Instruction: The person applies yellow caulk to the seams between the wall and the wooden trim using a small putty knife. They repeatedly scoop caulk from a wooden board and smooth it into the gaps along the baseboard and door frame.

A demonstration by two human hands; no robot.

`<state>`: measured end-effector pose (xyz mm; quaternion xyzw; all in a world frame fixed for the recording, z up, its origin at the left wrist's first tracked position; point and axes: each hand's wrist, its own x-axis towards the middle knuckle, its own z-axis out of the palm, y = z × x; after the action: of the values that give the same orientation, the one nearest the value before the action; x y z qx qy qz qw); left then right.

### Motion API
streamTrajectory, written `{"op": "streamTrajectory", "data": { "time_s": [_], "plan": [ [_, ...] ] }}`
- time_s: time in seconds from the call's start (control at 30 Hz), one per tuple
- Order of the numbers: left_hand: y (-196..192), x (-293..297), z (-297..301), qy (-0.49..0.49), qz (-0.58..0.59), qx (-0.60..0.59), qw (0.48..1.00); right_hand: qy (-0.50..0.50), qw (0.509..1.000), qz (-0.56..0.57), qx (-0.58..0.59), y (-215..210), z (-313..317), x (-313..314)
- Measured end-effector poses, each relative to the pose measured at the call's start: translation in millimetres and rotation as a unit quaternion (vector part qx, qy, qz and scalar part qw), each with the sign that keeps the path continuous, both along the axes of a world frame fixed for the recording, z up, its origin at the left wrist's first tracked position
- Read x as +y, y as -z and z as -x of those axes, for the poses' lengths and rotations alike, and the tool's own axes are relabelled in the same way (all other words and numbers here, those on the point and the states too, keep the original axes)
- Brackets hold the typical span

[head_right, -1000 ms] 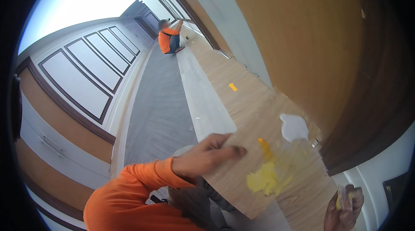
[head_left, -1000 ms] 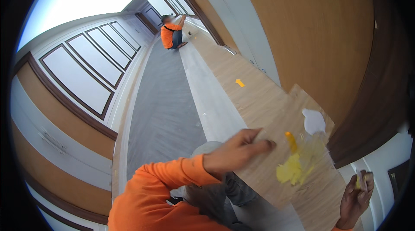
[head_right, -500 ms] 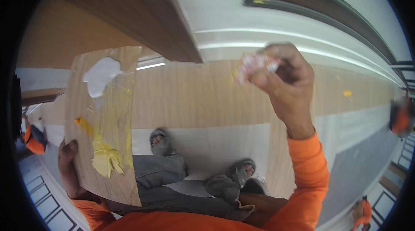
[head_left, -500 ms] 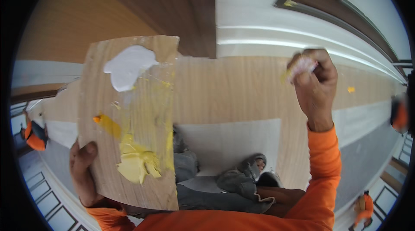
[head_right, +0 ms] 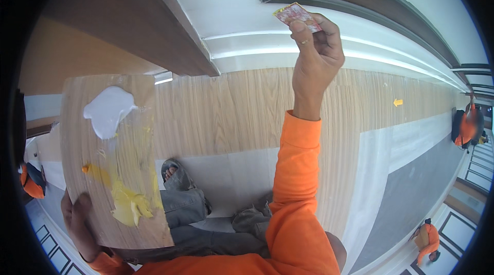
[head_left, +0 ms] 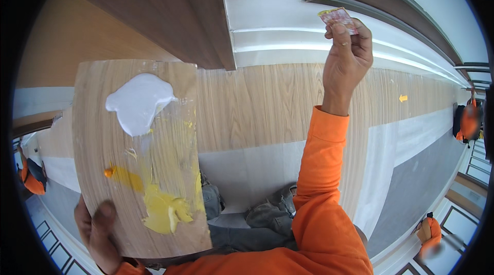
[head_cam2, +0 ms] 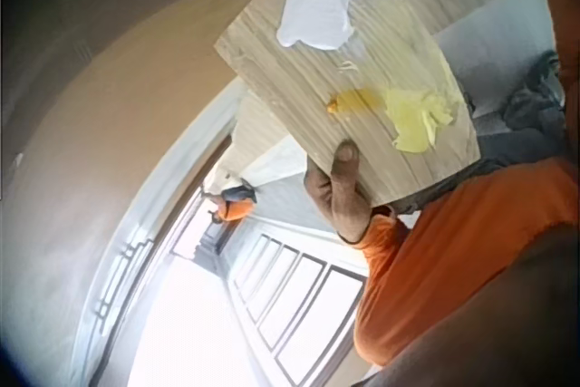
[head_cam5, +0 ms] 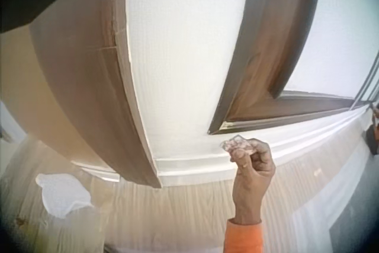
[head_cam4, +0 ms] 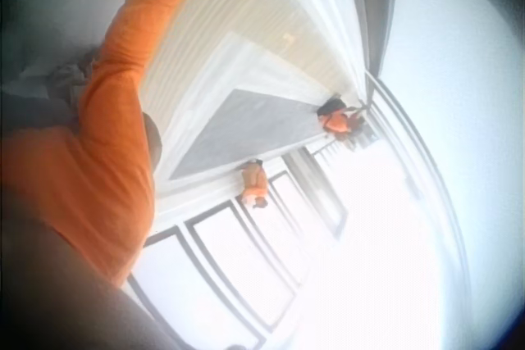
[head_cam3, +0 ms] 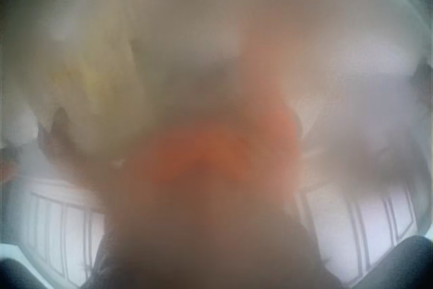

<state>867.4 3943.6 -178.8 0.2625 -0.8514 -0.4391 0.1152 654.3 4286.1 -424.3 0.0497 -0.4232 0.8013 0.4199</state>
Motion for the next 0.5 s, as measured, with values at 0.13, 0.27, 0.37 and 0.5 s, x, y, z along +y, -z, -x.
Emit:
{"op": "streamTrajectory", "data": {
  "time_s": [0.13,0.27,0.37,0.5],
  "plan": [
    [4,6,-43,0.060,-0.047,-0.007,0.997,0.014,0.999,0.024,-0.016,-14,-17,-16],
    [8,64,-65,0.146,-0.033,-0.104,0.983,0.005,1.000,0.027,-0.003,-23,-45,7],
    [18,80,-78,0.153,-0.020,-0.121,0.981,0.015,0.999,0.028,0.002,-19,-56,20],
    [13,61,-57,0.276,0.012,-0.184,0.943,0.029,0.999,0.027,0.004,-15,-42,20]
  ]
}}
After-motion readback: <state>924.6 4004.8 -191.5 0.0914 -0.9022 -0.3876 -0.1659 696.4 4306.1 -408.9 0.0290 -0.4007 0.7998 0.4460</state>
